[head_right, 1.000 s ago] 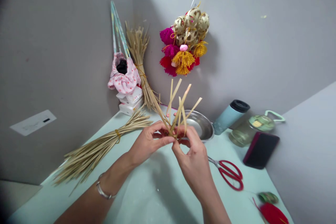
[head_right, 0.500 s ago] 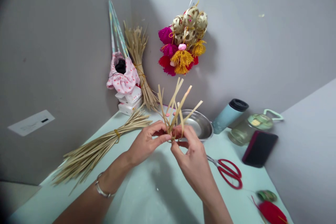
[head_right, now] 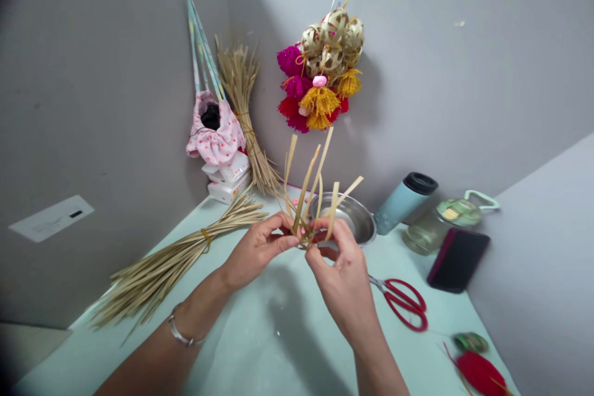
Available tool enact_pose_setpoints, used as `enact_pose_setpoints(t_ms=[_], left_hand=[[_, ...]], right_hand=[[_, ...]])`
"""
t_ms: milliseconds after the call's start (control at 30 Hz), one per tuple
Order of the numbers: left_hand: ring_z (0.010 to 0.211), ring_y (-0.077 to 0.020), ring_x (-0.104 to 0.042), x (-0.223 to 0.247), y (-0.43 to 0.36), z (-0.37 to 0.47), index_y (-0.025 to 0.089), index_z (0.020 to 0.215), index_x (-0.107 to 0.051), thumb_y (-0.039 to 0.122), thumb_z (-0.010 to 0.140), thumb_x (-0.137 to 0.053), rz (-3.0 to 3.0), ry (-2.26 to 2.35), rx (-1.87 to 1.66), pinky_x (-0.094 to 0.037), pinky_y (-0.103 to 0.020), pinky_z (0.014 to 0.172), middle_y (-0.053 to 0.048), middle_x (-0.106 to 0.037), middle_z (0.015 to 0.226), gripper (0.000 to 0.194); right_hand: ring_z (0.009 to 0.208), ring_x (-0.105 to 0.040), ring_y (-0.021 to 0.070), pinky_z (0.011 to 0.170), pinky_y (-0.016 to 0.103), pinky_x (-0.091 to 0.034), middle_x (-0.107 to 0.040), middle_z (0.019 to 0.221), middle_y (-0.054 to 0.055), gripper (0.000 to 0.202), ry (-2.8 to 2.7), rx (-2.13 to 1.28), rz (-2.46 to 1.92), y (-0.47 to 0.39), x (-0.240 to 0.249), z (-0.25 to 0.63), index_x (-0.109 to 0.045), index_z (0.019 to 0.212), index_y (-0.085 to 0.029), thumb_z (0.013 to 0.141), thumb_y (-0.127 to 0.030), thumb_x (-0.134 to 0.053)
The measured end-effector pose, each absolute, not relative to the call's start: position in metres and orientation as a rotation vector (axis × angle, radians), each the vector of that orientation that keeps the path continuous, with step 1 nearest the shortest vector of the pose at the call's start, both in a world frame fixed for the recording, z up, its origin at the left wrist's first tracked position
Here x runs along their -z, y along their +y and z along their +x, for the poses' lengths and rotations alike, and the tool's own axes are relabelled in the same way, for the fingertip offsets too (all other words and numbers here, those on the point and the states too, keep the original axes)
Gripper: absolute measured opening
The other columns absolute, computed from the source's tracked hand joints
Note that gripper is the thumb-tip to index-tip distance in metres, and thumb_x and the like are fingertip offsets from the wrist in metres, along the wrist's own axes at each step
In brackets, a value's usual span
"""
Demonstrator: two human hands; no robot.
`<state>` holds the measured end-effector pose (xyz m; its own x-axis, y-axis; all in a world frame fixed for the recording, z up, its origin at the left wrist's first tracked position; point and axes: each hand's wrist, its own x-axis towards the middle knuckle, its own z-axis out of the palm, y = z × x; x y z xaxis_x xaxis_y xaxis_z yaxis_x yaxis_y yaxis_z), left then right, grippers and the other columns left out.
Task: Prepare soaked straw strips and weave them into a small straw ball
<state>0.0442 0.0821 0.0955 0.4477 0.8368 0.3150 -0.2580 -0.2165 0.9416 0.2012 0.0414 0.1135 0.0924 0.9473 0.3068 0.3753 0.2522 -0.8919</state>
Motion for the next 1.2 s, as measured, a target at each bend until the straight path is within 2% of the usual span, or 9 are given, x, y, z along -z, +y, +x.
enact_pose_setpoints(t_ms=[100, 267, 367, 433, 567, 733, 900, 1100, 1200], left_hand=[[0.089, -0.0159, -0.056, -0.093, 0.083, 0.047, 0.016, 0.091, -0.063, 0.029, 0.089, -0.062, 1.391, 0.525, -1.113, -0.045, -0.029, 0.085, -0.003, -0.059, 0.091, 0.013], [0.094, -0.0158, -0.059, -0.093, 0.088, 0.045, 0.017, 0.089, -0.058, 0.029, 0.090, -0.060, 1.150, 0.488, -1.184, -0.046, -0.029, 0.091, -0.002, -0.061, 0.094, 0.011], [0.088, -0.0139, -0.059, -0.094, 0.091, 0.042, 0.018, 0.082, -0.054, 0.027, 0.088, -0.061, 1.007, 0.505, -1.217, -0.047, -0.027, 0.086, 0.000, -0.060, 0.089, 0.013], [0.086, -0.0131, -0.060, -0.094, 0.092, 0.041, 0.018, 0.081, -0.053, 0.026, 0.088, -0.060, 0.978, 0.493, -1.206, -0.047, -0.027, 0.086, 0.001, -0.060, 0.086, 0.013], [0.084, -0.0135, -0.061, -0.094, 0.090, 0.040, 0.018, 0.084, -0.055, 0.025, 0.089, -0.057, 1.038, 0.406, -1.129, -0.047, -0.029, 0.087, 0.000, -0.062, 0.086, 0.009], [0.084, -0.0165, -0.063, -0.094, 0.088, 0.041, 0.017, 0.083, -0.055, 0.023, 0.085, -0.059, 1.078, 0.316, -1.063, -0.048, -0.033, 0.087, -0.002, -0.064, 0.087, 0.008], [0.080, -0.0184, -0.064, -0.093, 0.088, 0.042, 0.016, 0.089, -0.058, 0.024, 0.086, -0.060, 1.133, 0.292, -1.075, -0.048, -0.037, 0.086, -0.005, -0.065, 0.090, 0.009], [0.094, -0.0176, -0.061, -0.093, 0.088, 0.043, 0.016, 0.097, -0.059, 0.028, 0.086, -0.066, 1.132, 0.389, -1.146, -0.048, -0.033, 0.089, -0.006, -0.065, 0.101, 0.018], [0.090, -0.0143, -0.060, -0.091, 0.089, 0.046, 0.017, 0.100, -0.058, 0.030, 0.083, -0.070, 1.135, 0.504, -1.211, -0.048, -0.030, 0.087, -0.005, -0.062, 0.102, 0.025]], right_hand=[[0.092, -0.061, 0.0196, 0.078, 0.034, -0.056, -0.059, 0.103, 0.003, 0.014, -1.513, -0.599, -1.297, 0.040, -0.114, 0.202, -0.062, 0.101, -0.026, 0.087, -0.027, -0.063], [0.102, -0.065, 0.0218, 0.091, 0.040, -0.055, -0.059, 0.121, 0.006, 0.033, -1.546, -0.625, -1.221, 0.034, -0.116, 0.202, -0.058, 0.121, -0.030, 0.089, -0.033, -0.066], [0.103, -0.067, 0.0226, 0.094, 0.041, -0.054, -0.060, 0.124, 0.005, 0.024, -1.463, -0.623, -1.190, 0.033, -0.116, 0.204, -0.062, 0.109, -0.029, 0.087, -0.034, -0.070], [0.101, -0.067, 0.0230, 0.088, 0.039, -0.056, -0.064, 0.117, 0.005, 0.027, -1.406, -0.654, -1.234, 0.035, -0.115, 0.205, -0.062, 0.106, -0.028, 0.083, -0.038, -0.074], [0.087, -0.065, 0.0210, 0.070, 0.033, -0.056, -0.069, 0.108, 0.006, 0.049, -1.338, -0.917, -1.276, 0.044, -0.112, 0.210, -0.062, 0.119, -0.028, 0.076, -0.043, -0.080], [0.074, -0.059, 0.0145, 0.070, 0.029, -0.051, -0.071, 0.095, 0.003, 0.035, -1.259, -1.095, -1.140, 0.051, -0.109, 0.212, -0.070, 0.109, -0.026, 0.077, -0.039, -0.079], [0.078, -0.054, 0.0158, 0.067, 0.027, -0.046, -0.068, 0.096, 0.004, 0.043, -1.235, -1.262, -1.052, 0.053, -0.109, 0.211, -0.070, 0.114, -0.025, 0.075, -0.039, -0.081], [0.080, -0.053, 0.0157, 0.066, 0.028, -0.045, -0.068, 0.100, 0.004, 0.028, -1.212, -1.201, -1.018, 0.052, -0.108, 0.208, -0.072, 0.108, -0.026, 0.082, -0.037, -0.075], [0.076, -0.053, 0.0145, 0.065, 0.027, -0.045, -0.068, 0.098, 0.003, 0.028, -1.140, -1.169, -1.017, 0.053, -0.106, 0.206, -0.072, 0.106, -0.026, 0.081, -0.035, -0.076]])
